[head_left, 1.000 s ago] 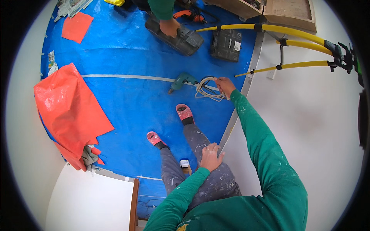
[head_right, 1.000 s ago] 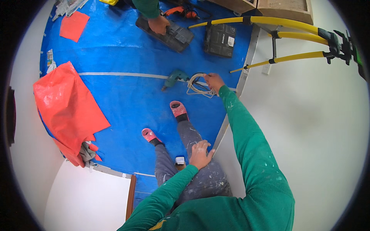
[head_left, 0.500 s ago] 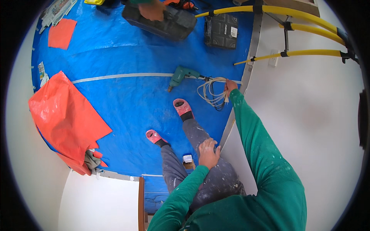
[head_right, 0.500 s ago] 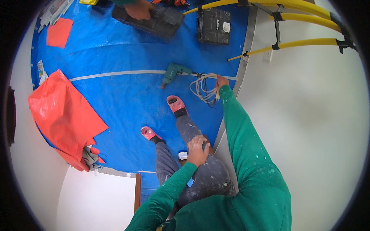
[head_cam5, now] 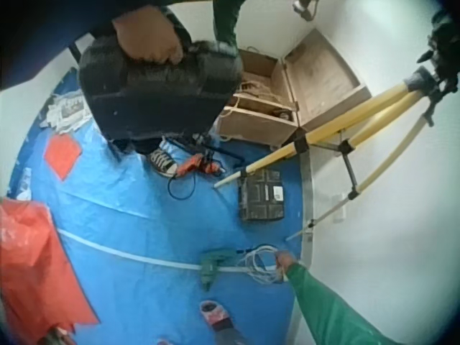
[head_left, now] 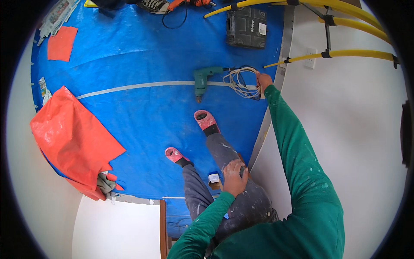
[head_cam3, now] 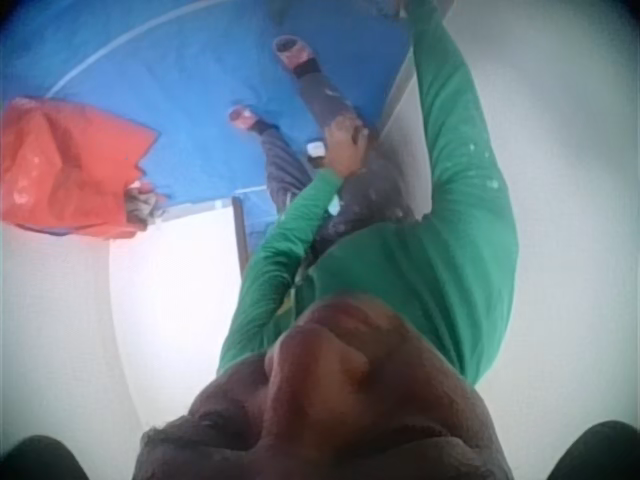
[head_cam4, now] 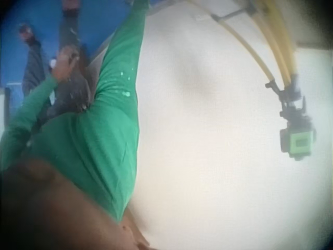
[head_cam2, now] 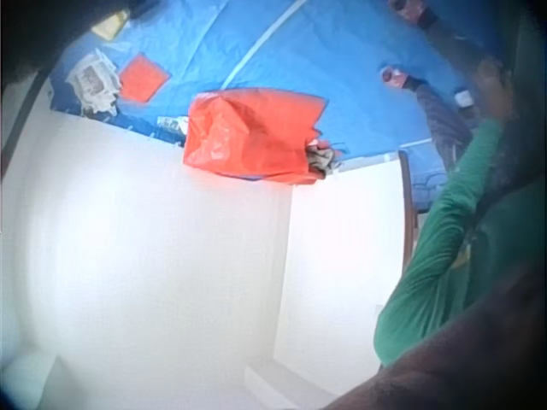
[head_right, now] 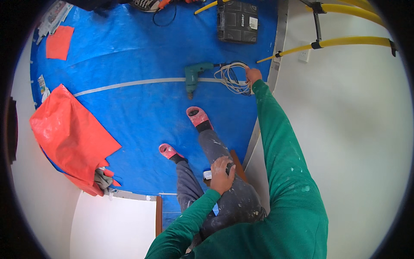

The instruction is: The person handles a power drill and a cord, then picks up metal brackets and places them into a wooden crate. They move around a room with blue floor protection, handling tools and hardware components.

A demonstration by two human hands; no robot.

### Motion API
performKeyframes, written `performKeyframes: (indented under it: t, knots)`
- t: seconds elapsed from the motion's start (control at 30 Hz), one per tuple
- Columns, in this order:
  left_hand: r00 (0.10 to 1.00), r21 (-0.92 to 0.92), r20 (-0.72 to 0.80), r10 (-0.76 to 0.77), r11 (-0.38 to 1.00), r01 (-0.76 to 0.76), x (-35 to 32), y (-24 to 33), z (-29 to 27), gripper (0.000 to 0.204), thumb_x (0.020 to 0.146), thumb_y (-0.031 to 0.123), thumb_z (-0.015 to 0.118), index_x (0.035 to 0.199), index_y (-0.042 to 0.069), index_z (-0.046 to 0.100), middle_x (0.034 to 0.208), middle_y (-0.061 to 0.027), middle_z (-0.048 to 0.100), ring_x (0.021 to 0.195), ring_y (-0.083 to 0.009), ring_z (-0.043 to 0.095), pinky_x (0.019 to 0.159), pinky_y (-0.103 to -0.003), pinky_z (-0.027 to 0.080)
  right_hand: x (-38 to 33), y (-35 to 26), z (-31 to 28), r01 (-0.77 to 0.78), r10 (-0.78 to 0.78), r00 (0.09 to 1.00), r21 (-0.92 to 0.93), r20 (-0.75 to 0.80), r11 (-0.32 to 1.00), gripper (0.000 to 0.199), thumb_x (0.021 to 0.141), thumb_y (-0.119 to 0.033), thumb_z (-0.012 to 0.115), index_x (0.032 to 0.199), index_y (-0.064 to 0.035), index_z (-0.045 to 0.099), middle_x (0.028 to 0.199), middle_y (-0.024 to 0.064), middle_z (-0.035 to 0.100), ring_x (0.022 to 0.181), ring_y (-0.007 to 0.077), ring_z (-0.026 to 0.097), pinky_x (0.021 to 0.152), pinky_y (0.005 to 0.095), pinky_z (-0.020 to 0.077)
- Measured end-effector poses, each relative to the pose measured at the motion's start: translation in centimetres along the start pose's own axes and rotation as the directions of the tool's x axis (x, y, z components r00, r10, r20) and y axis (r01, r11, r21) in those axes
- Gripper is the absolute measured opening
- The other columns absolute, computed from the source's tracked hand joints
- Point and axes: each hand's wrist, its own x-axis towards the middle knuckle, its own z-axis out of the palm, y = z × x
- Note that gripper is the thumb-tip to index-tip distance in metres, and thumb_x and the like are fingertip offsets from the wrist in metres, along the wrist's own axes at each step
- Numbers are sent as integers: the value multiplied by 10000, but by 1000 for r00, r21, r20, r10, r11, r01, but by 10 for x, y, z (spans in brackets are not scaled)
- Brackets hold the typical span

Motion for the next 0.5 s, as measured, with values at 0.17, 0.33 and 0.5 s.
performKeyframes:
  t: [0.17,0.33,0.5]
  knots:
    - [1000,-9,-14,-15,1000,14,1,-3,2,237,917,169,682,1116,46,640,1283,-175,598,1267,-379,517,1066,-515,360,-2,-11,67,63,-39,994,-240,103,969,421,1004,-353,632,743,-24,603,632,69,569,519,230,541,568,462,517]
    - [999,-10,-25,-25,1000,24,4,0,-6,245,910,165,686,1114,38,637,1275,-182,602,1256,-386,523,1063,-515,369,-27,-36,88,-233,168,887,102,430,967,353,1026,-300,608,764,-70,556,622,22,488,511,189,456,575,419,490]
    - [999,-35,-37,-20,999,18,5,-5,-4,249,913,169,682,1119,38,635,1283,-188,596,1259,-397,518,1063,-522,367,-1,-7,18,-242,195,945,163,261,956,342,1035,-332,606,813,-80,541,668,17,489,549,172,466,594,411,498]
